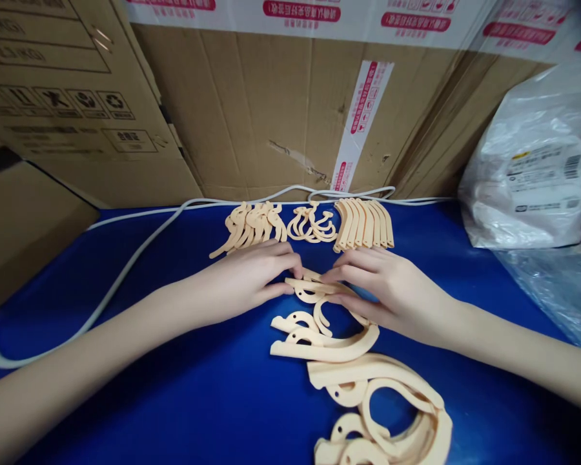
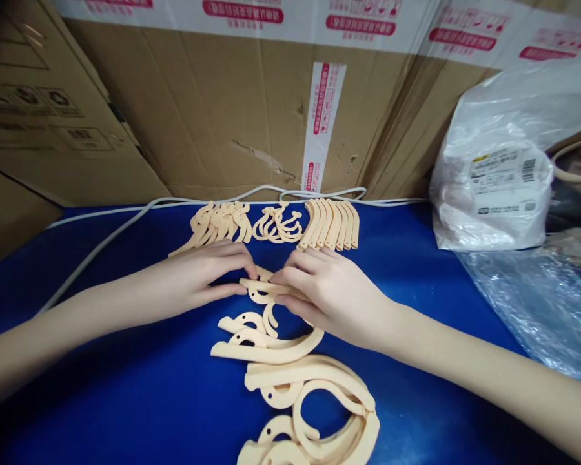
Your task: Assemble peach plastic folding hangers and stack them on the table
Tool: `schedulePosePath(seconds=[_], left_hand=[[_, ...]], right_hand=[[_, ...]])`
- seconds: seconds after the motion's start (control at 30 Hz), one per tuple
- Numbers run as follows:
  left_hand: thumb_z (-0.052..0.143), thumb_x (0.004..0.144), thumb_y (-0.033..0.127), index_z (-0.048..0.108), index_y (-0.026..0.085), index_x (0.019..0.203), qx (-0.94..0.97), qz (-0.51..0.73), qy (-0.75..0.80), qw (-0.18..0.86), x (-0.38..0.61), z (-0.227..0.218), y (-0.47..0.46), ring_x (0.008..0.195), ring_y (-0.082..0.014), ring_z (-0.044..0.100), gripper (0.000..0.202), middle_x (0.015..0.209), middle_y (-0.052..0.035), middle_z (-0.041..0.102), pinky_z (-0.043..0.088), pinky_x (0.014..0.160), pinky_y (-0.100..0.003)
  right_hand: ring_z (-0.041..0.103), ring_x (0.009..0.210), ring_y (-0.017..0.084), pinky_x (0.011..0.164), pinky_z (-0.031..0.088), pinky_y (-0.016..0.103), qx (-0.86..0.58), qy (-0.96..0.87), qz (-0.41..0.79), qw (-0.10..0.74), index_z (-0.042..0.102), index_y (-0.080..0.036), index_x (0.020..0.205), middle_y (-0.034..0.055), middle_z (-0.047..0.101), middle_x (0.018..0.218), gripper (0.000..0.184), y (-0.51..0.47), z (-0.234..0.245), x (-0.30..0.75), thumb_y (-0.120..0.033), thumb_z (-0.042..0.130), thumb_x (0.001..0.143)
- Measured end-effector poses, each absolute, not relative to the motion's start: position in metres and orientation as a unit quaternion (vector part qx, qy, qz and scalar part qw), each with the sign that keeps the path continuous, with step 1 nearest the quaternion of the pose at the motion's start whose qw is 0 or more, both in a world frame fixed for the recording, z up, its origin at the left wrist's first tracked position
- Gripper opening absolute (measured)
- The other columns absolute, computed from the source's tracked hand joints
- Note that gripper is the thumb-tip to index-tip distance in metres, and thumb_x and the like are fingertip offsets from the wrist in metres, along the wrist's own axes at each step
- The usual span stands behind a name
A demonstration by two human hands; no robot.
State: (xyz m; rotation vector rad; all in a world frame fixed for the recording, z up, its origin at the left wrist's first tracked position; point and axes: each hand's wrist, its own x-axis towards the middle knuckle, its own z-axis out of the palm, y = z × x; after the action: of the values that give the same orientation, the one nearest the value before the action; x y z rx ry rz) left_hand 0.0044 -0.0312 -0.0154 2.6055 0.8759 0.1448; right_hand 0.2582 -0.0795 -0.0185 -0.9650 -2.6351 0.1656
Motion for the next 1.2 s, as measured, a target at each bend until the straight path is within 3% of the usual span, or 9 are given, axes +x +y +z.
schedulePosePath(seconds=[0.2, 0.37, 0.47, 0.6, 0.73, 0.8, 0.93, 1.03, 1.2], left_hand=[[0.047, 0.100, 0.026, 0.059, 0.021, 0.099, 0.904, 0.116, 0.333, 0.243, 0.010, -0.013, -0.029, 0.089, -0.0191, 0.061, 0.013, 0.096, -0.0014, 0.065, 0.043, 0.081, -0.033], [0.058, 0.092, 0.029, 0.053, 0.021, 0.100, 0.754, 0.303, 0.348, 0.468, 0.028, -0.007, -0.028, 0.091, -0.0170, 0.065, 0.013, 0.095, 0.0000, 0.068, 0.047, 0.084, -0.031], [0.064, 0.087, 0.028, 0.058, 0.019, 0.102, 0.670, 0.334, 0.378, 0.544, 0.038, -0.003, -0.027, 0.094, -0.0175, 0.066, 0.018, 0.098, -0.0023, 0.072, 0.047, 0.085, -0.030], [0.057, 0.092, 0.029, 0.066, 0.017, 0.084, 0.700, 0.336, 0.407, 0.480, 0.042, 0.009, -0.025, 0.077, -0.0138, 0.060, 0.018, 0.084, -0.0006, 0.068, 0.043, 0.069, -0.024], [0.051, 0.097, 0.033, 0.060, 0.018, 0.074, 0.782, 0.351, 0.437, 0.273, 0.042, 0.020, -0.023, 0.060, -0.0116, 0.045, 0.029, 0.066, 0.0033, 0.053, 0.031, 0.057, -0.026], [0.048, 0.099, 0.031, 0.053, 0.018, 0.070, 0.813, 0.336, 0.443, 0.176, 0.043, 0.023, -0.023, 0.058, -0.0119, 0.042, 0.032, 0.063, 0.0037, 0.048, 0.029, 0.058, -0.027], [0.050, 0.096, 0.031, 0.053, 0.020, 0.077, 0.818, 0.337, 0.454, 0.108, 0.034, 0.024, -0.017, 0.056, -0.0121, 0.038, 0.023, 0.062, 0.0051, 0.043, 0.026, 0.059, -0.028], [0.050, 0.095, 0.037, 0.053, 0.021, 0.072, 0.779, 0.336, 0.507, 0.151, 0.013, 0.019, 0.004, 0.054, -0.0120, 0.036, 0.028, 0.060, 0.0050, 0.041, 0.025, 0.057, -0.028], [0.058, 0.086, 0.040, 0.060, 0.021, 0.068, 0.757, 0.244, 0.575, 0.190, -0.024, -0.009, 0.053, 0.054, -0.0143, 0.041, 0.026, 0.056, 0.0030, 0.045, 0.027, 0.055, -0.029]], right_hand=[[0.062, 0.075, 0.017, 0.067, 0.045, 0.029, -0.391, -0.889, 0.147, 0.187, 0.068, -0.014, 0.108, 0.0035, 0.068, 0.084, 0.027, -0.062, -0.019, 0.244, -0.038, 0.059, 0.097], [0.058, 0.069, 0.012, 0.060, 0.042, 0.024, -0.407, -0.827, 0.261, 0.287, 0.065, -0.018, 0.112, -0.0007, 0.067, 0.080, 0.025, -0.055, -0.009, 0.241, -0.037, 0.059, 0.097], [0.059, 0.068, 0.012, 0.057, 0.041, 0.023, -0.410, -0.805, 0.265, 0.338, 0.063, -0.018, 0.115, -0.0010, 0.067, 0.079, 0.028, -0.048, -0.002, 0.243, -0.038, 0.060, 0.096], [0.062, 0.069, 0.015, 0.059, 0.042, 0.027, -0.432, -0.826, 0.153, 0.330, 0.063, -0.019, 0.111, 0.0023, 0.071, 0.083, 0.022, -0.043, 0.007, 0.243, -0.035, 0.056, 0.098], [0.062, 0.068, 0.020, 0.054, 0.032, 0.030, -0.484, -0.836, -0.119, 0.229, 0.066, -0.019, 0.101, 0.0091, 0.072, 0.081, 0.020, -0.038, 0.014, 0.238, -0.023, 0.047, 0.096], [0.056, 0.059, 0.020, 0.052, 0.028, 0.031, -0.499, -0.837, -0.131, 0.183, 0.065, -0.017, 0.095, 0.0088, 0.068, 0.071, 0.019, -0.031, 0.017, 0.237, -0.018, 0.046, 0.092], [0.046, 0.052, 0.012, 0.052, 0.036, 0.027, -0.451, -0.843, 0.190, 0.223, 0.056, -0.019, 0.074, 0.0019, 0.056, 0.061, 0.027, -0.012, 0.024, 0.251, -0.024, 0.040, 0.096], [0.035, 0.044, 0.009, 0.041, 0.027, 0.023, -0.449, -0.731, 0.412, 0.307, 0.059, -0.019, 0.082, -0.0017, 0.050, 0.059, 0.025, -0.005, 0.030, 0.268, -0.032, 0.042, 0.096], [0.030, 0.043, 0.008, 0.039, 0.023, 0.022, -0.442, -0.642, 0.522, 0.347, 0.062, -0.020, 0.088, -0.0053, 0.039, 0.054, 0.020, -0.013, 0.039, 0.272, -0.030, 0.046, 0.094]])
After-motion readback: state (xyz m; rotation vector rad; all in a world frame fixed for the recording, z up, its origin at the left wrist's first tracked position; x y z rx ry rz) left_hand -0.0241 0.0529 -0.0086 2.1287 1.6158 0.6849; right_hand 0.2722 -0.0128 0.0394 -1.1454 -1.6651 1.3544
